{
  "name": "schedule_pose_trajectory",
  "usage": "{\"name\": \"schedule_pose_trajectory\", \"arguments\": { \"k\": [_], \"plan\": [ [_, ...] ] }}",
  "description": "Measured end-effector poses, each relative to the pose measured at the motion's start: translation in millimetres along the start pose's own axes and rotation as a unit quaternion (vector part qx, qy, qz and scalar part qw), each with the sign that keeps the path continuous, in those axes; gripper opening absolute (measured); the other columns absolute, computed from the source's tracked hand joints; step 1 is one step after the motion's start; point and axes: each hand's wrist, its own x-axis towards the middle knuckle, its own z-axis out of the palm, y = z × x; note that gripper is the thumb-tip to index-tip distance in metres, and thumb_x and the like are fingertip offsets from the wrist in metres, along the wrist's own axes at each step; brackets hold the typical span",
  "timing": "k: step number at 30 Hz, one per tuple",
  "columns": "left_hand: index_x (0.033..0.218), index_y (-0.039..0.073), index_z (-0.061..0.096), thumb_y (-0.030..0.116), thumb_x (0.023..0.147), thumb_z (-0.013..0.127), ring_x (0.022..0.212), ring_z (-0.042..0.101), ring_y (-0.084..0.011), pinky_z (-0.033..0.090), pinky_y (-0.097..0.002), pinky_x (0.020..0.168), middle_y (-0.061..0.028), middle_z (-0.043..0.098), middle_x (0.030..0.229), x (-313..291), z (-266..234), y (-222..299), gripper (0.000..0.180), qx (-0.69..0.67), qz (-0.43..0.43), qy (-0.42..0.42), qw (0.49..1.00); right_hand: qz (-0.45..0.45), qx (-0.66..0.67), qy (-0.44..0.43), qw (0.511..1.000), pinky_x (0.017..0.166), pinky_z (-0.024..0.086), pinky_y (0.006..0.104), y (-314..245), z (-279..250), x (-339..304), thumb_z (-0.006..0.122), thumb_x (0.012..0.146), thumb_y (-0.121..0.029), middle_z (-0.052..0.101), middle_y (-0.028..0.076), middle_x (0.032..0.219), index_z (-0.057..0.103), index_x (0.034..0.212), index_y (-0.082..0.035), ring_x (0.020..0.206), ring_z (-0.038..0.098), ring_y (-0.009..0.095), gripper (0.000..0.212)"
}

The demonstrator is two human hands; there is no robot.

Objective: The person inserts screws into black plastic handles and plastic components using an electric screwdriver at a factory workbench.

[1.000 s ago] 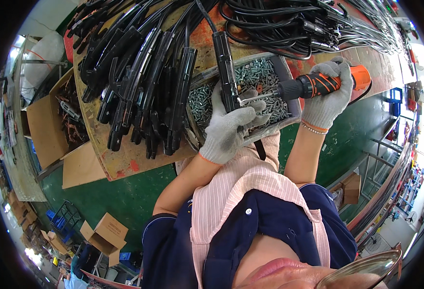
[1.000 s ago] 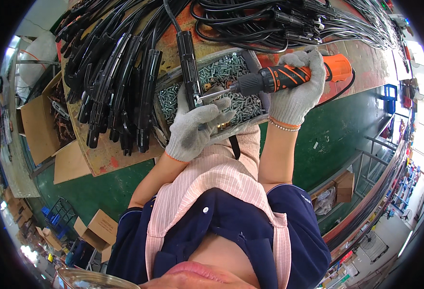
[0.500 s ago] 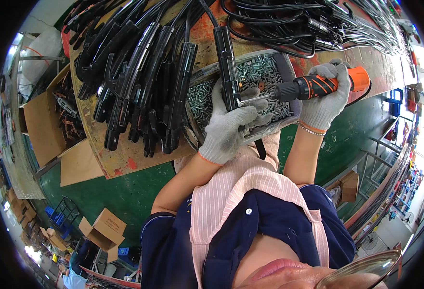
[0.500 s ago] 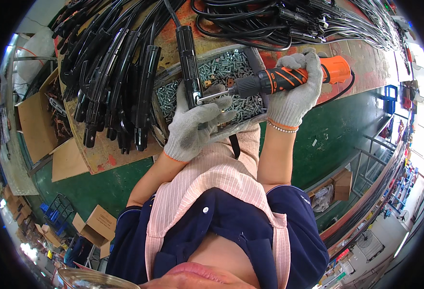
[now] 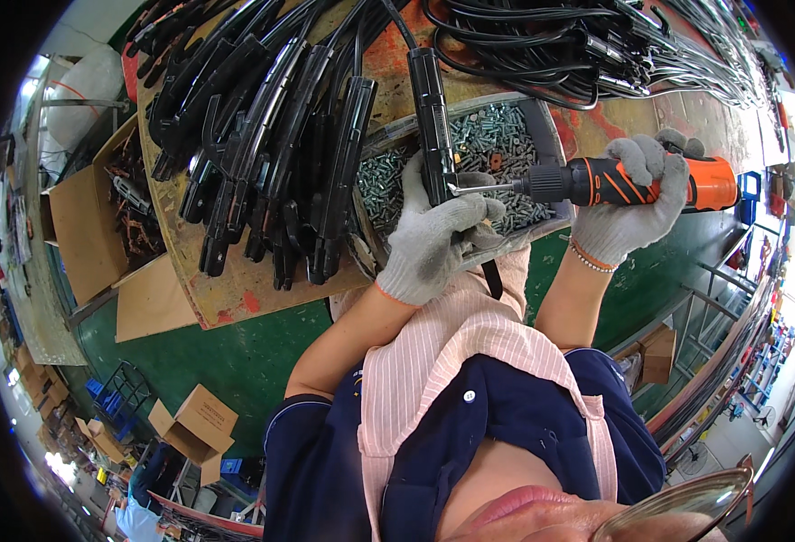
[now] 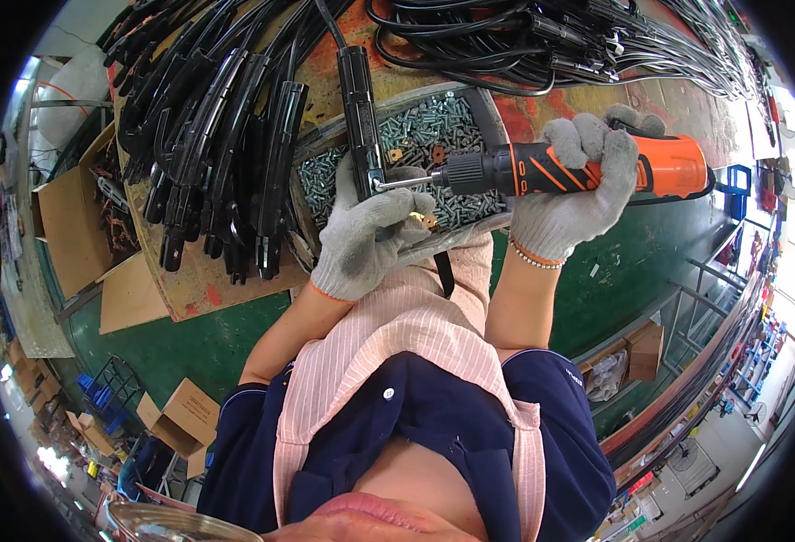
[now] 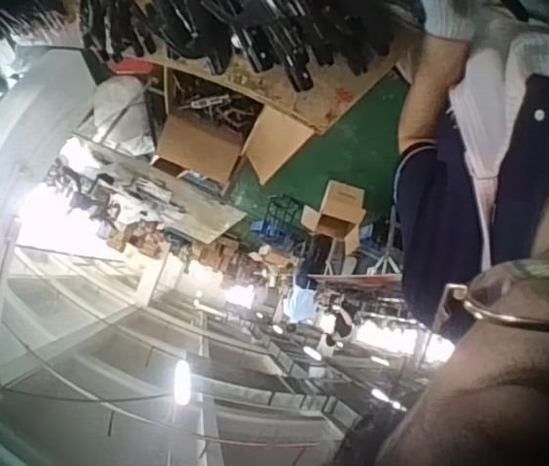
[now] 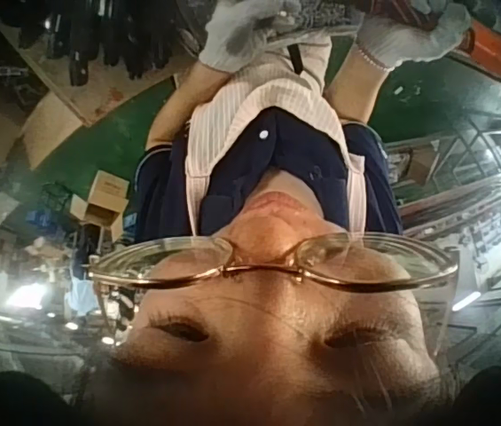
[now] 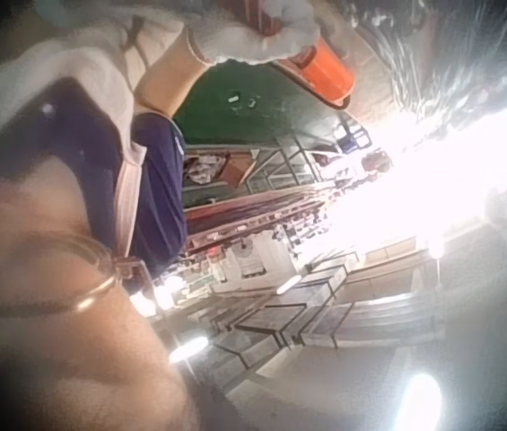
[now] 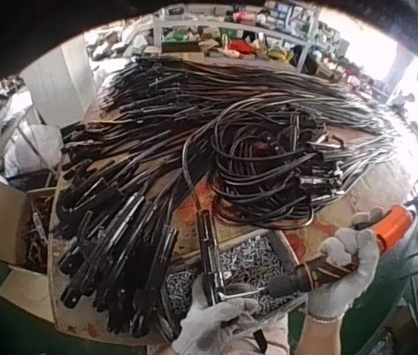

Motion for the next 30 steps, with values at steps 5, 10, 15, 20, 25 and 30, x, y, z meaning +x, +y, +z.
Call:
{"name": "schedule_pose_trajectory", "arguments": {
  "k": [5, 10, 15, 20, 25, 30],
  "plan": [
    [0.138, 0.004, 0.023, -0.003, 0.082, 0.059, 0.091, 0.067, -0.0248, 0.063, -0.0319, 0.070, -0.0186, 0.057, 0.111, 1, -2, 0, 0.067, 0.034, 0.008, -0.019, 0.999, 0.016, 0.033, -0.047, 0.998, 0.058, 0.046, 0.0239, -1, 18, -6, 0.057, 0.088, 0.003, 0.056, 0.003, 0.095, 0.057, 0.114, -0.009, 0.064, 0.046, 0.008, 0.029],
    [0.145, 0.010, 0.010, -0.007, 0.082, 0.059, 0.085, 0.068, -0.0234, 0.062, -0.0311, 0.063, -0.0166, 0.058, 0.109, 0, 1, -1, 0.082, 0.000, 0.002, 0.002, 1.000, -0.058, -0.080, -0.126, 0.987, 0.056, 0.044, 0.0222, -4, 35, -11, 0.057, 0.087, 0.004, 0.056, 0.002, 0.098, 0.056, 0.120, -0.010, 0.064, 0.043, 0.007, 0.035],
    [0.147, 0.012, 0.008, -0.008, 0.082, 0.059, 0.085, 0.068, -0.0237, 0.062, -0.0324, 0.063, -0.0161, 0.058, 0.110, 1, 3, -3, 0.084, 0.016, 0.003, 0.007, 1.000, -0.084, -0.086, -0.188, 0.975, 0.045, 0.040, 0.0257, -4, 35, -6, 0.054, 0.089, 0.004, 0.058, 0.015, 0.121, 0.043, 0.135, -0.011, 0.060, 0.042, 0.010, 0.050],
    [0.148, 0.012, 0.005, -0.007, 0.083, 0.059, 0.084, 0.068, -0.0227, 0.059, -0.0302, 0.062, -0.0150, 0.058, 0.110, 2, 1, -10, 0.087, 0.065, 0.011, 0.014, 0.998, -0.017, -0.125, -0.216, 0.968, 0.042, 0.041, 0.0267, 8, 65, -14, 0.057, 0.086, 0.006, 0.064, 0.020, 0.102, 0.045, 0.131, -0.003, 0.054, 0.047, 0.013, 0.048],
    [0.148, 0.012, 0.005, -0.007, 0.082, 0.059, 0.081, 0.067, -0.0216, 0.058, -0.0294, 0.062, -0.0146, 0.057, 0.111, 1, -3, -9, 0.088, 0.062, -0.009, 0.014, 0.998, -0.035, -0.295, -0.114, 0.948, 0.043, 0.045, 0.0294, 18, 78, -15, 0.059, 0.082, 0.005, 0.054, 0.011, 0.068, 0.046, 0.119, 0.004, 0.046, 0.049, 0.019, 0.039],
    [0.149, 0.012, 0.004, -0.008, 0.081, 0.059, 0.078, 0.067, -0.0214, 0.058, -0.0301, 0.062, -0.0144, 0.056, 0.113, 0, 0, -9, 0.089, 0.044, -0.005, 0.017, 0.999, -0.008, -0.235, -0.146, 0.961, 0.049, 0.046, 0.0318, 15, 74, -21, 0.058, 0.082, 0.004, 0.051, 0.009, 0.069, 0.046, 0.121, -0.001, 0.051, 0.050, 0.018, 0.041]
  ]
}}
